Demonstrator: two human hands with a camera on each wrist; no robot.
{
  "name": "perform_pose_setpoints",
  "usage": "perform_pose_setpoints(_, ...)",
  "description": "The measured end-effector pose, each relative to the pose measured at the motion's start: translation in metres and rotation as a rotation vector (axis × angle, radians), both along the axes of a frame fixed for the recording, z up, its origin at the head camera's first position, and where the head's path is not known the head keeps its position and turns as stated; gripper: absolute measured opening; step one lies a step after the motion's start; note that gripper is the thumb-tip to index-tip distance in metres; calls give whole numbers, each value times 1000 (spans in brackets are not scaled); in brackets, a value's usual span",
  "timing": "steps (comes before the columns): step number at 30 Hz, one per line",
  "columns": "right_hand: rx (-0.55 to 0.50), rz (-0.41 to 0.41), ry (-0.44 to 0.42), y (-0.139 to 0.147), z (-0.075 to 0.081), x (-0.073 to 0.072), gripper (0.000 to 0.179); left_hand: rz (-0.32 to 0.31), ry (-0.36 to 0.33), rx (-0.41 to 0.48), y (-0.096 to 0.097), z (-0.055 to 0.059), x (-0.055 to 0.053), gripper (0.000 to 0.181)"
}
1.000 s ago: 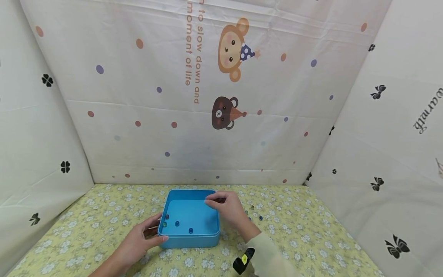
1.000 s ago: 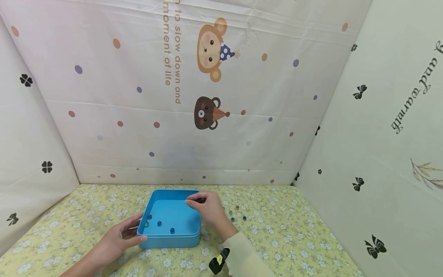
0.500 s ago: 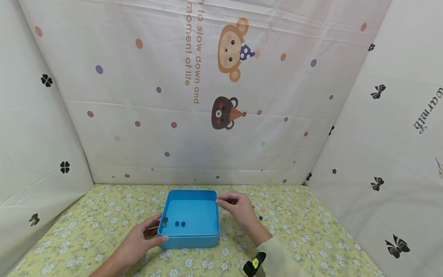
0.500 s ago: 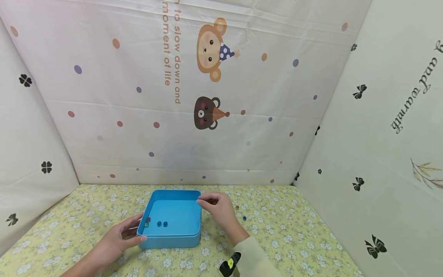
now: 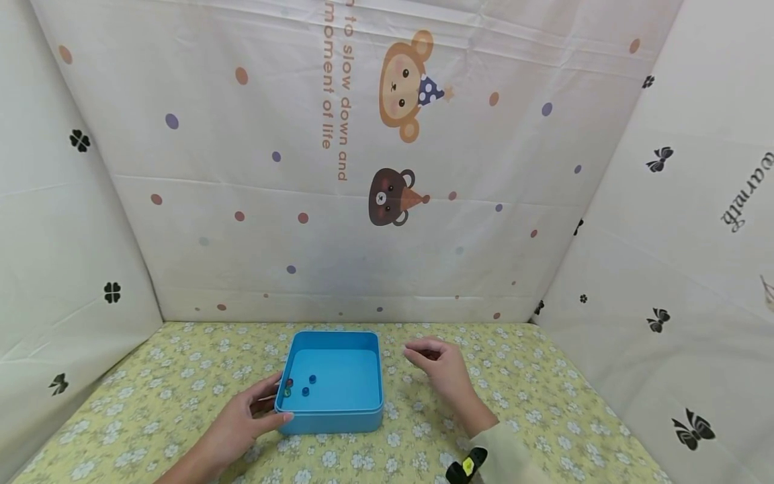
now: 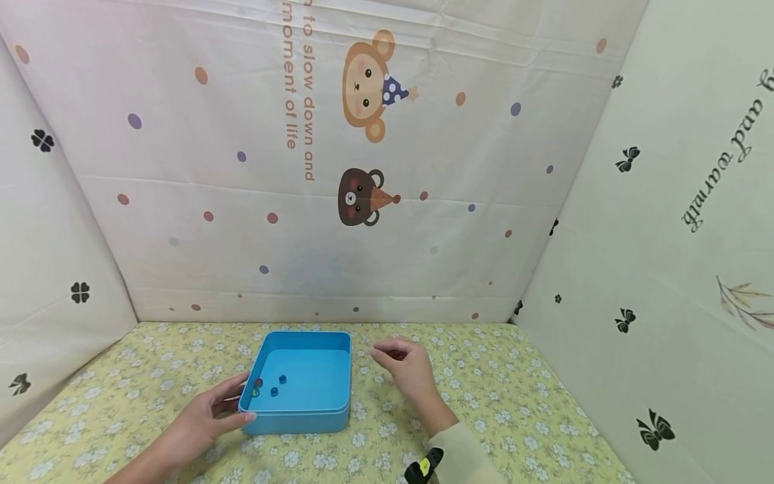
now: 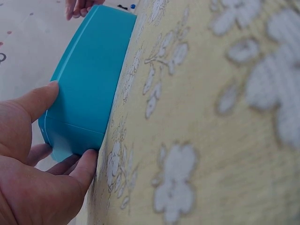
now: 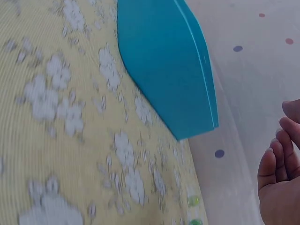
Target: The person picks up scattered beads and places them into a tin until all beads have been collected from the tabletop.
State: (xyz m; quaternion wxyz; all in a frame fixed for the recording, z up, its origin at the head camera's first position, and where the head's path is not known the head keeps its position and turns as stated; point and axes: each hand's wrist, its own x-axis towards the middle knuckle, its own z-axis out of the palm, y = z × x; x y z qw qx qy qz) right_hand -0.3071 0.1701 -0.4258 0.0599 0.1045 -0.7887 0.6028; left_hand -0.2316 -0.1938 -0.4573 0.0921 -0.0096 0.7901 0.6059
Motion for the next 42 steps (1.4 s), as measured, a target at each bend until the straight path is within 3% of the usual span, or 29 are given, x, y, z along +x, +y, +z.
perform_pose_setpoints(25,58,-155,-65,59,-16,-7,25,-8,13,-6,0,-1,0,85)
perform_pose_setpoints(34,118,-194,-75,73,-31,-15,27,-14,7,-10,-1,-1,-1,86)
perform_pose_setpoints(42,151,-233,-143,79,-38,-15,27,1,5,-10,0,-1,-1,85)
